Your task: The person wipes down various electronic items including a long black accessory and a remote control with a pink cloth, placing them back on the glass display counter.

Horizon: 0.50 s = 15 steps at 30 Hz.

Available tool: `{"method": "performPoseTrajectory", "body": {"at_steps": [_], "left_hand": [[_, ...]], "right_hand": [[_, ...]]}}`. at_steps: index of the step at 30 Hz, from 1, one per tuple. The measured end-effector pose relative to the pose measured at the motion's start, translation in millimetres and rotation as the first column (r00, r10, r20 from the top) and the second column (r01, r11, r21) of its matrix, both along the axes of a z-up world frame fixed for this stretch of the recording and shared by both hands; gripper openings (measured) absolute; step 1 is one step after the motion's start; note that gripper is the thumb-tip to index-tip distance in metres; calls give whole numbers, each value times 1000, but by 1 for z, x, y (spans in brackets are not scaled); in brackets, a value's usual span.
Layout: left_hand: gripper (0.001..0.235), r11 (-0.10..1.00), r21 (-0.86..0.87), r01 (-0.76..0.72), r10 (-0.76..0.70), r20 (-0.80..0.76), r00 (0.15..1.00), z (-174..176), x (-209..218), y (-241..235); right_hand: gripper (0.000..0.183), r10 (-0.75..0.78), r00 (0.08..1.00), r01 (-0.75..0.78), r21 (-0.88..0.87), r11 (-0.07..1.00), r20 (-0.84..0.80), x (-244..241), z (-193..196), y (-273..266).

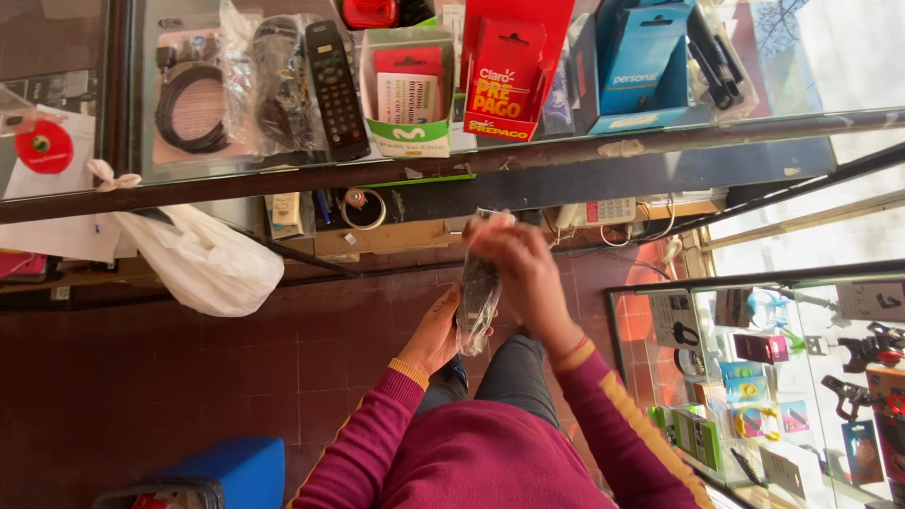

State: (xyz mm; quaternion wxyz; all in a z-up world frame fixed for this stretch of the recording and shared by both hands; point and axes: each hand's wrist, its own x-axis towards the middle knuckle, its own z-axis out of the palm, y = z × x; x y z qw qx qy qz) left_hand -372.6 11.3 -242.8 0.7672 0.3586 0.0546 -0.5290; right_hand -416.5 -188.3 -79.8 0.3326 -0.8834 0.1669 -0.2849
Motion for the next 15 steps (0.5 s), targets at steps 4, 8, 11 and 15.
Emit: {"method": "performPoseTrajectory", "body": {"at_steps": [4, 8, 11, 15], "left_hand": [[34, 980, 71, -187, 193, -93, 977, -20, 17, 16], [41, 975, 107, -195, 204, -86, 975, 49, 35, 20], [64, 993, 110, -34, 30, 34, 999, 60, 32, 23], [72, 990, 35, -137, 132, 122, 984, 89, 28, 13]], "right_hand": [[50, 373, 920, -355, 148, 923, -117, -28, 7, 43], [40, 548, 837, -499, 406, 766, -6, -19, 10, 13], [55, 218, 976, -214, 189, 958, 2, 16, 10, -9], [67, 263, 954, -285, 166, 944, 144, 30, 2, 22]]}}
